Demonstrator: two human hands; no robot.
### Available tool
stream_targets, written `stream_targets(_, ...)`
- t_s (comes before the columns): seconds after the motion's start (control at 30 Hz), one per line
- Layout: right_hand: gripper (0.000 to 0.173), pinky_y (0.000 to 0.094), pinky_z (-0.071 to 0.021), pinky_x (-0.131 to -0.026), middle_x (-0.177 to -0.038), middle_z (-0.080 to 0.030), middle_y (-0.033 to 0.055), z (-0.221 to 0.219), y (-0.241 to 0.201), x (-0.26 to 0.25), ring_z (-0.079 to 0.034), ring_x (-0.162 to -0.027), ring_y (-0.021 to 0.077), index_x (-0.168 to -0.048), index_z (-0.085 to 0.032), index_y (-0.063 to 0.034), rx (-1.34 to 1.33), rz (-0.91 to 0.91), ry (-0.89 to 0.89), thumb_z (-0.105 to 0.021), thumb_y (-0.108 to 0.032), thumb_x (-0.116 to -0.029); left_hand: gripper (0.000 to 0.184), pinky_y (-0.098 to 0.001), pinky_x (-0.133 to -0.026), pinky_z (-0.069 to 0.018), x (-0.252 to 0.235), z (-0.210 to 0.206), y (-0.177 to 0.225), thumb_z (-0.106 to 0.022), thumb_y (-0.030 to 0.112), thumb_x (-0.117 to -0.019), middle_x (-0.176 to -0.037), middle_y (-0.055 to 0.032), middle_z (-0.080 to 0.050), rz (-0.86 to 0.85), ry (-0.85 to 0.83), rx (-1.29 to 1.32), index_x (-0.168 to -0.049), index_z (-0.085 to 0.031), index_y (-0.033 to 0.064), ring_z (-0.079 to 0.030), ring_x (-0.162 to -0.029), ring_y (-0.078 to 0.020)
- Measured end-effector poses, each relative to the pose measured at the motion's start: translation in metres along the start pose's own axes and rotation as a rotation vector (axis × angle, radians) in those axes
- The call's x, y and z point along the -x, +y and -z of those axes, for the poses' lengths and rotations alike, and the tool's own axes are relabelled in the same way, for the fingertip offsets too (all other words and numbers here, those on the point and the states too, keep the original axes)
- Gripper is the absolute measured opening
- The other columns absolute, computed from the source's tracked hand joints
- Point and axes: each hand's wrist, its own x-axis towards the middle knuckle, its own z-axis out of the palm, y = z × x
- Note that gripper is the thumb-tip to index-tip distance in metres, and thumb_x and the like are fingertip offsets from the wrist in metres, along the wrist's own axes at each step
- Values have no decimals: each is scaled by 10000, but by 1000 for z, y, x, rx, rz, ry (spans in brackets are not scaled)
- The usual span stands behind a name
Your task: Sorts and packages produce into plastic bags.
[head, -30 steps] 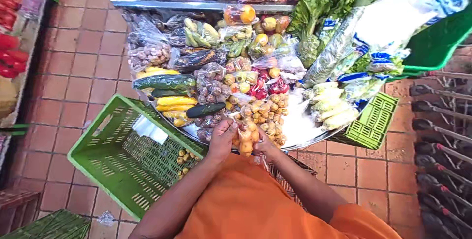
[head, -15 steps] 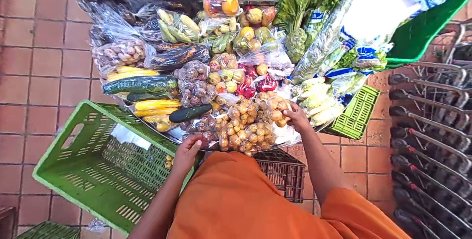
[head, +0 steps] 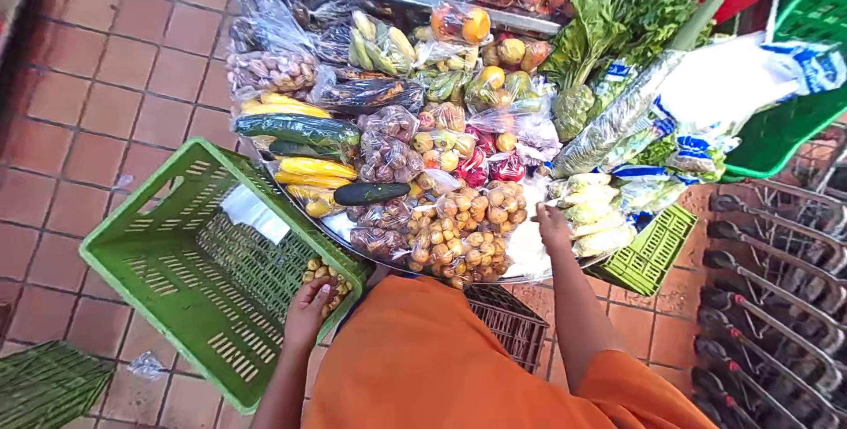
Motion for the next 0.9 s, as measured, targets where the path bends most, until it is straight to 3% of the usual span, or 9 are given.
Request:
stream_targets(0.13, 361, 215, -365, -397, -605, -469, -68, -11, -95, 32, -378, -418, 48, -1022, -577, -150, -741, -12, 159, -367, -431, -1104, 303, -411, -857, -617, 14, 7, 13, -479, 128, -1058, -1172, -146, -715, 22, 39, 154, -1290, -599, -27, -731, -950, -244)
stream_targets(0.23, 491, 224, -415, -427, -575, -452, -77, -81, -182, 107, -408, -428, 55, -881, -525, -196, -1161, -36, -314, -229, -517, -1104, 385, -446, -870, -621, 30, 0, 39, -481, 183, -1077, -1251, -161, -694, 73, -66, 368, -1411, -511, -7, -732, -1004, -277)
stream_targets(0.33, 525, 277, -520, -577, -658, -550, -48, -186, -244, 247, -554, -572, 95, -889, -567, -184, -1002, 21, -817, -192, -474, -1116, 508, -521, -884, -617, 58, 11, 59, -423, 315, -1107, -1393, -155, -618, 99, -186, 678, -1559, -339, 98, -690, -1145, -326)
stream_targets(0.43, 320, 258, -581, -832, -989, -641, -5, -256, -225, 362, -655, -895, 70, -1186, -550, -76, -284, 801, -1007, -285, -246, -1124, 573, -474, -858, -592, 89, 36, 57, -264, 501, -1111, -1224, -128, -651, 25, -190, 988, -1472, -454, 98, -673, -1043, -227)
stream_targets(0.5, 559, 492, -422, -1114, -1305, -604, 251, -286, -207, 388, -564, -1265, 337, -1355, -536, 83, 258, 1464, -963, -346, -372, -1092, 511, -355, -741, -575, 106, 59, 43, -274, 455, -1121, -965, -60, -646, 64, -40, 1077, -1217, -589, 64, -645, -833, -131)
stream_targets(0.6, 699, 668, -356, -1119, -1419, -546, 298, -325, -191, 410, -499, -1345, 477, -1463, -504, 21, 685, 1735, -1198, -266, -506, -1071, 332, -339, -771, -538, 143, 102, -20, -418, 212, -1113, -1000, -116, -634, 69, 153, 969, -1258, -587, -34, -602, -818, -136)
stream_targets(0.73, 631, 545, -495, -1043, -1322, -635, 230, -362, -162, 438, -626, -1217, 333, -1424, -546, 24, 955, 1492, -1721, -405, -474, -1062, 335, -356, -726, -527, 214, 137, -122, -486, 229, -1088, -1017, -149, -664, 121, 339, 857, -1270, -612, -24, -595, -776, -150)
stream_targets(0.83, 547, 483, -531, -1026, -1315, -642, 223, -383, -147, 458, -655, -1177, 294, -1433, -528, 31, 1057, 1251, -1705, -517, -361, -1052, 352, -364, -935, -549, 284, 156, -238, -511, 225, -1077, -1174, -147, -699, 276, 796, 1050, -1305, -625, -17, -667, -1009, -156)
stream_targets(0.9, 530, 455, -541, -1011, -1295, -647, 235, -400, -144, 469, -664, -1155, 282, -1420, -530, 45, 1069, 1222, -1662, -542, -327, -1043, 421, -401, -851, -544, 351, 183, -343, -503, 333, -1081, -1091, -160, -685, 524, 1200, 1065, -1273, -631, -19, -647, -931, -204)
